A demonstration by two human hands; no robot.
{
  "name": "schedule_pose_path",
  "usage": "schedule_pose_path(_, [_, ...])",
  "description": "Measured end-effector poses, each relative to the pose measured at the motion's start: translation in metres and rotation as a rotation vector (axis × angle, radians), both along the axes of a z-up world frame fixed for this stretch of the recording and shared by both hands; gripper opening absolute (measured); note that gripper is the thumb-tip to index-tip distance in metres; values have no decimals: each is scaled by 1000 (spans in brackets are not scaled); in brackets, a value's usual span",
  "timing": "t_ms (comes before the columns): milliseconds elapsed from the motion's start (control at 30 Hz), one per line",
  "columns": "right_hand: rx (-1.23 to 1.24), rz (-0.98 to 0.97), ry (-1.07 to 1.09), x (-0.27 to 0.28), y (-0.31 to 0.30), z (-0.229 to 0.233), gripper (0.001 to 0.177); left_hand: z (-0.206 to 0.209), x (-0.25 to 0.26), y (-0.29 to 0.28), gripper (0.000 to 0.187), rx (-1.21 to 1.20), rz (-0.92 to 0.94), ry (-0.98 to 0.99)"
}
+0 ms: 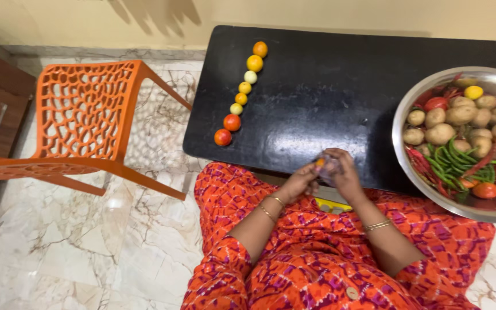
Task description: The person sits on the floor and arranges small round vegetables in a vertical line on a black table. They pick tomatoes, lemons, and oranges from a metal bowl and place them one by one in a color-graded sequence.
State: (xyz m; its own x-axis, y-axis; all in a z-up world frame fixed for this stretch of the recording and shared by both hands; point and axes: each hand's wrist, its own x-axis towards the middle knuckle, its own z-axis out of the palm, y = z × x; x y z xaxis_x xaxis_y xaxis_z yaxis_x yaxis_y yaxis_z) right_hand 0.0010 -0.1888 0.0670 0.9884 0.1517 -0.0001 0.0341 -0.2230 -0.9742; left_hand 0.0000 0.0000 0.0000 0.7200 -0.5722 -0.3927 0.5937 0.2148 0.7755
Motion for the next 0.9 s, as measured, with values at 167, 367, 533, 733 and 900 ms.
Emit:
schedule_pose_path(167, [-138,-11,-274,-10,13,27,40,39,-1,-1,47,-25,70,59])
schedule_pose_path(367, [-166,-60,-297,-11,9,29,30,37,-2,-3,49,12,37,51])
schedule_pose_path(533, [-155,-103,-260,-9,6,25,27,21,-3,-6,51,88,-30,-80])
schedule_pose_path(733, [-98,-195,-121,-9,6,23,24,51,-6,-5,52,79,-47,-95])
schedule_pose_path(900, [-131,-237,-247,-8,5,22,16,66,-4,-7,55,85,-49,-99])
